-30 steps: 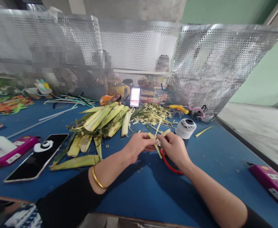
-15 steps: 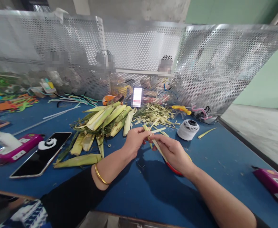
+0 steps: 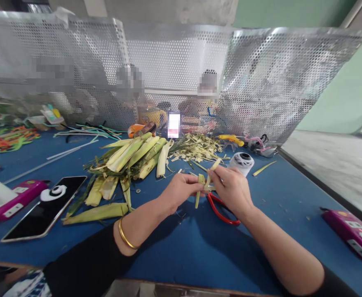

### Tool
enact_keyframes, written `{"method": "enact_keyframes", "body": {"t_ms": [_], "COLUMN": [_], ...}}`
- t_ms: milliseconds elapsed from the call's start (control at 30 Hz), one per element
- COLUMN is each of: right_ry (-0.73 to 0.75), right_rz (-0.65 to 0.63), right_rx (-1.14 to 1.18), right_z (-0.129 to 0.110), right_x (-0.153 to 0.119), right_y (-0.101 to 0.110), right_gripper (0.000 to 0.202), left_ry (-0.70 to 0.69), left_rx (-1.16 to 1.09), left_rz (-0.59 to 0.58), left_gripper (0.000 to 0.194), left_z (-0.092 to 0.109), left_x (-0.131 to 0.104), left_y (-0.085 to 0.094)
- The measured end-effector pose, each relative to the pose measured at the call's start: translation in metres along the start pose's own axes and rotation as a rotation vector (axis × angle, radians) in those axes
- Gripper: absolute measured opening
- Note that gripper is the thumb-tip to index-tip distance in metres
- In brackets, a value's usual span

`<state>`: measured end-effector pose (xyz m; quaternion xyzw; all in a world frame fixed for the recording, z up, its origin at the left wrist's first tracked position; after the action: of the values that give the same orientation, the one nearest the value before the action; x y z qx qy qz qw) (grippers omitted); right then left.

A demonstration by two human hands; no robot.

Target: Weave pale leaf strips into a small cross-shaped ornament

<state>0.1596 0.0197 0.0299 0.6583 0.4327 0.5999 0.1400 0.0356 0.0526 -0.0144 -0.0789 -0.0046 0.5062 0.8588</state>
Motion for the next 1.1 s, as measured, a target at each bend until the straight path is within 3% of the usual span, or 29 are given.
{"method": "enact_keyframes", "body": {"t_ms": [200, 367, 567, 800, 867, 1000, 1100], "right_ry": [-0.193, -0.274, -0.131, -0.335, -0.36, -0.369, -0.403], "right_rz": [-0.158, -0.25, -0.307, -0.505, -0.448, -0.191, -0.194], "right_rx": [-0.114, -0.031, 0.321, 0.838, 0.913, 0.934, 0.933], "right_z": [0.009, 0.013, 0.02, 0.029, 0.029, 0.029, 0.023], "right_x": [-0.005, -0.003, 0.011, 0.006, 0.007, 0.011, 0.009], "right_y": [-0.017, -0.012, 0.014, 0.012, 0.009, 0.008, 0.001], "right_gripper": [0.03, 0.033, 0.029, 0.027, 0.026, 0.027, 0.026], "left_ry": [0.04, 0.015, 0.09, 0.089, 0.08, 0.051, 0.022], "left_rx": [0.048, 0.091, -0.048, -0.027, -0.024, -0.006, 0.036], "left_rz": [0.016, 0.125, 0.23, 0.233, 0.236, 0.241, 0.251], "left_gripper": [0.016, 0.009, 0.008, 0.01, 0.01, 0.01, 0.011], "left_z": [-0.008, -0.008, -0.005, -0.002, -0.001, 0.002, 0.005], "left_x": [0.0, 0.001, 0.005, 0.006, 0.005, 0.004, 0.003], "left_y": [0.0, 0.004, 0.017, 0.019, 0.018, 0.016, 0.016]}}
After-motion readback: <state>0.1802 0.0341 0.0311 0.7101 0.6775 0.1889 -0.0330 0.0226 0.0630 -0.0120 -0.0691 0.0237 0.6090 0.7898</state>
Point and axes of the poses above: each hand's wrist, its own x-axis towards the middle knuckle, its own y-axis out of the back of the hand, z = x × y, the point moved 6 cm from there along x, towards the middle knuckle, and after that the axes turned 1 degree about -y, right-handed, at the moved point
